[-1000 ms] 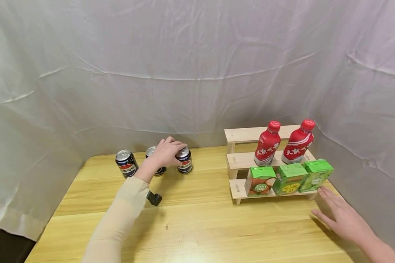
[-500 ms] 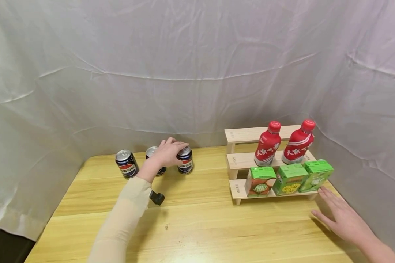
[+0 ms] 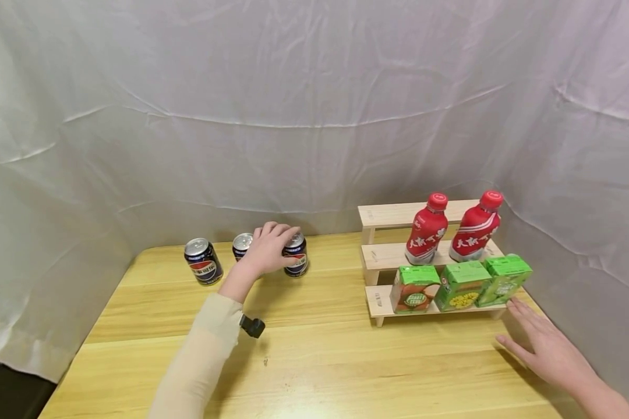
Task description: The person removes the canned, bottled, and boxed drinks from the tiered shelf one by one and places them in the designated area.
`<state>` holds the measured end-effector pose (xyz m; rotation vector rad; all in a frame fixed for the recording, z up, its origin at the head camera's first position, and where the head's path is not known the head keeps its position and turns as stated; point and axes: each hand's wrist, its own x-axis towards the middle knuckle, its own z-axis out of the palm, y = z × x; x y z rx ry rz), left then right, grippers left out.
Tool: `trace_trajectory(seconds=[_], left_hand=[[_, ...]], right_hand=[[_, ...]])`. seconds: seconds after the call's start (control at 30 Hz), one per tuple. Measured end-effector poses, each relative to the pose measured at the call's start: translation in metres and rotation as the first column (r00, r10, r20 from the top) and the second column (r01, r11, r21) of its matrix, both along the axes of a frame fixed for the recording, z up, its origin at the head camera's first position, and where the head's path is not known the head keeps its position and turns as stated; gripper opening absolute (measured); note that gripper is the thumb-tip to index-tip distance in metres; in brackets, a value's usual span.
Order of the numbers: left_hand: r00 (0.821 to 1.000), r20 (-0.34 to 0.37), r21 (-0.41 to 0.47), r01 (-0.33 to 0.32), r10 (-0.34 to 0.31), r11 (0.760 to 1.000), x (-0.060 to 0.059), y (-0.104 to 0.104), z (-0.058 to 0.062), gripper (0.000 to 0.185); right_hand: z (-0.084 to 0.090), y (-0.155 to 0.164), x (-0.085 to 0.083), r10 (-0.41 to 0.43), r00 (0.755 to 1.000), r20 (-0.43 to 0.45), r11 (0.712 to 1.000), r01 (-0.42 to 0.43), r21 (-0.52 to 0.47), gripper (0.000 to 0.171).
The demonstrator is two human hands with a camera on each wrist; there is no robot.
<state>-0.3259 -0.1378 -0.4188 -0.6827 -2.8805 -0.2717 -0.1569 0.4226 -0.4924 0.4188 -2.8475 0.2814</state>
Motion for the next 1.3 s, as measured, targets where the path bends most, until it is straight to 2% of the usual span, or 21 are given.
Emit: trace_trajectory(seconds=[0.17,0.3,0.43,0.67,0.9,1.3], left_hand=[[1.0,-0.027,0.084,-0.012,0.015,0.996,0.008,-0.001,0.002,0.077],[0.999,-0.046,0.159,-0.016,0.024,0.987,0.016,0.003,0.011,0.077],[0.997,-0.081,0.232,0.001,0.019,0.973,0.025,0.011,0.021,0.074],[0.985,-0.169,0.305,0.034,0.018,0.952,0.038,0.026,0.032,0.07],[0.979,-0.201,0.393,0.068,0.014,0.917,0.047,0.043,0.04,0.068],[0.979,-0.203,0.512,0.097,0.01,0.853,0.056,0.08,0.055,0.065]], right_hand=[[0.001,0.0,0.0,0.001,1.0,-0.001,1.0,-0.001,0.001,0.081],[0.001,0.0,0.0,0.001,1.0,-0.003,1.0,-0.001,0.003,0.081],[0.0,-0.001,0.001,0.001,1.0,-0.006,1.0,-0.001,0.004,0.081],[0.0,-0.001,0.001,0.0,1.0,0.008,1.0,0.0,-0.002,0.081],[-0.001,-0.001,0.001,-0.01,1.0,0.029,1.0,0.01,0.002,0.081],[-0.003,0.001,-0.001,0.004,1.0,-0.019,1.0,-0.003,0.018,0.08]])
